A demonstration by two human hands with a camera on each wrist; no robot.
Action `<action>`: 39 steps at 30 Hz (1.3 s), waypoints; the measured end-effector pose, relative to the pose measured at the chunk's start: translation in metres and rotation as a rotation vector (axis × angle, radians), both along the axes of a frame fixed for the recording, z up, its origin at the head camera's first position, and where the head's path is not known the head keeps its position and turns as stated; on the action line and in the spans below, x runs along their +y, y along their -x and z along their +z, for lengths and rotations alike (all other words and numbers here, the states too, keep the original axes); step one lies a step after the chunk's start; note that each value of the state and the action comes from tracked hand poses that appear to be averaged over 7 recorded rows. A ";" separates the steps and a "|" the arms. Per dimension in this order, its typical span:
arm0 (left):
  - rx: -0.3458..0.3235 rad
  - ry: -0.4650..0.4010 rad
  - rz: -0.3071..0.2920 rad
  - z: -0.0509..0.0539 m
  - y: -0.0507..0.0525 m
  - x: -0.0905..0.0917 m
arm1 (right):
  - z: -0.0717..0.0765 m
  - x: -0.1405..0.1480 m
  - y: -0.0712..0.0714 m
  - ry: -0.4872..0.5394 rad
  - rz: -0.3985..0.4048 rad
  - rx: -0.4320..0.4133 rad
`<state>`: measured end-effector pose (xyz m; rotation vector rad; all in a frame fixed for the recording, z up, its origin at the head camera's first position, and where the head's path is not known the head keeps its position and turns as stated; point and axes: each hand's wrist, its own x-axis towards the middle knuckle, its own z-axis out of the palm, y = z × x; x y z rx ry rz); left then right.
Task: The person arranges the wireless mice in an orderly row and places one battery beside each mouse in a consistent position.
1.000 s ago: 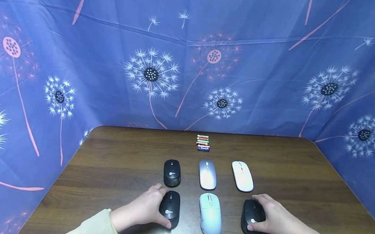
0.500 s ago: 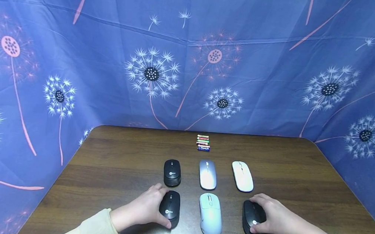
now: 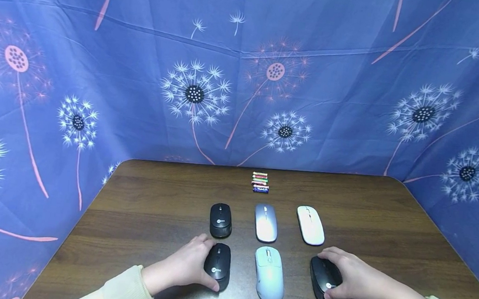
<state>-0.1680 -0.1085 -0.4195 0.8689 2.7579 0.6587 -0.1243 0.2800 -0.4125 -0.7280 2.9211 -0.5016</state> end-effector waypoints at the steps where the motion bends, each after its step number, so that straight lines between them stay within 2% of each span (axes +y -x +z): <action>1: -0.002 0.000 0.000 0.000 0.000 0.000 | 0.001 0.000 0.000 -0.004 0.003 -0.003; 15: 0.007 -0.005 0.003 0.000 -0.002 0.000 | 0.005 0.001 0.003 -0.014 0.029 -0.041; 20: 0.015 -0.005 0.004 -0.002 -0.002 0.001 | 0.016 -0.002 0.010 -0.012 0.051 -0.034; 26: 0.024 -0.001 0.006 -0.003 -0.002 0.000 | 0.040 -0.013 0.027 -0.032 0.041 -0.007; 30: 0.033 0.001 0.007 -0.004 -0.001 0.000 | 0.052 -0.024 0.042 -0.036 0.039 0.078; 34: 0.035 -0.005 0.001 -0.004 -0.001 0.000 | 0.056 -0.033 0.059 -0.002 0.034 0.121; 39: 0.027 -0.009 0.003 -0.004 -0.001 0.000 | 0.055 -0.044 0.082 0.043 0.015 0.144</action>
